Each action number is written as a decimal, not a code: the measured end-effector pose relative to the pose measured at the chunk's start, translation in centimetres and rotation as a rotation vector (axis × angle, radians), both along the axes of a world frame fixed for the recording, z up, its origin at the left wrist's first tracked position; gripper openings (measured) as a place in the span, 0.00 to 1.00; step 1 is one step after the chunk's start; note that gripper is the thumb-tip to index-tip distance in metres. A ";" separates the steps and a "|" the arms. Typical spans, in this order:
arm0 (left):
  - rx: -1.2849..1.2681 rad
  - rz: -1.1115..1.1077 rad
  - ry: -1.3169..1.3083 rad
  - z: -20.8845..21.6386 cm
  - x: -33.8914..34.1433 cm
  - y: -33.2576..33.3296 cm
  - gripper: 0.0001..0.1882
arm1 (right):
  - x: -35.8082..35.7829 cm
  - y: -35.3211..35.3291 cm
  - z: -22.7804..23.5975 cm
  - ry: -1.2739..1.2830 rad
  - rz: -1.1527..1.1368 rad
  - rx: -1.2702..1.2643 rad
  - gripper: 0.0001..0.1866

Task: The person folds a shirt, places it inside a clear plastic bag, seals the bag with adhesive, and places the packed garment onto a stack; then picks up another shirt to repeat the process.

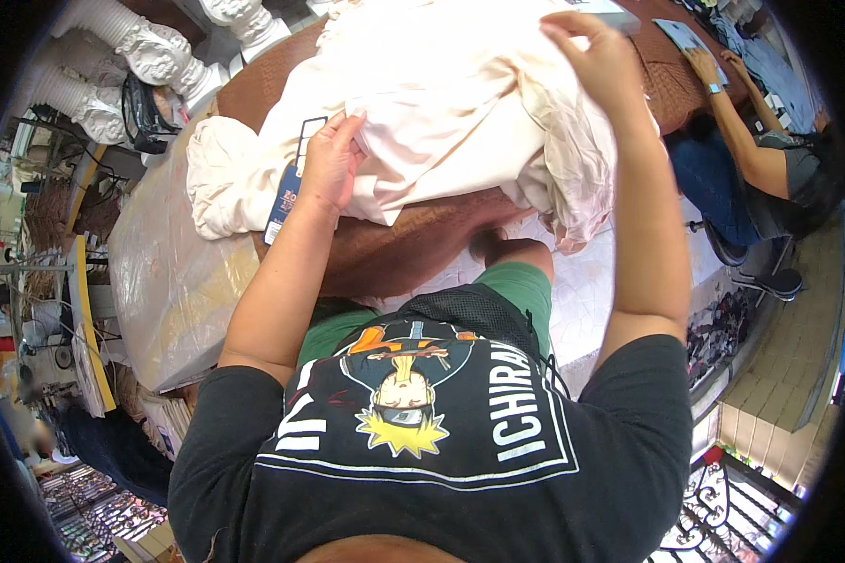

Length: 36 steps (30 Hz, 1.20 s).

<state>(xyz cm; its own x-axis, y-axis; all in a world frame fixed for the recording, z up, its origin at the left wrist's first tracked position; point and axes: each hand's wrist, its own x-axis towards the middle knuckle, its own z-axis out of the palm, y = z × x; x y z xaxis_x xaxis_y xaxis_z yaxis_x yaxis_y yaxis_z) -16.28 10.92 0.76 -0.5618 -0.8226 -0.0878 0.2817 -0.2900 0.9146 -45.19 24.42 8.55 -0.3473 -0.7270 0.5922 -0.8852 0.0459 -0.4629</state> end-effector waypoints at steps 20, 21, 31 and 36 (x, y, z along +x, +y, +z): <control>-0.117 -0.101 -0.017 0.6 1.6 1.3 0.12 | 11.2 -8.2 -8.7 0.316 0.296 -0.013 0.07; -0.112 -0.107 -0.015 0.7 1.9 1.3 0.12 | 11.5 -8.5 -8.6 0.363 0.308 -0.102 0.06; -0.759 -0.067 -0.735 2.8 12.7 -11.5 0.13 | 8.0 -4.3 -4.7 -0.466 0.126 -0.113 0.07; -0.924 -0.131 -1.102 -2.7 15.4 -12.3 0.17 | 8.0 -4.2 -4.7 -0.549 0.180 -0.007 0.09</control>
<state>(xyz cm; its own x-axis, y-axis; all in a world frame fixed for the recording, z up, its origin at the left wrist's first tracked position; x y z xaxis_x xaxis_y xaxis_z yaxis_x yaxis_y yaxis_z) -0.89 -1.43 -1.94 -0.6348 -0.7726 0.0073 -0.6592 0.5466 0.5164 -37.22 20.19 3.86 -0.4760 -0.8002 0.3649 -0.5087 -0.0880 -0.8565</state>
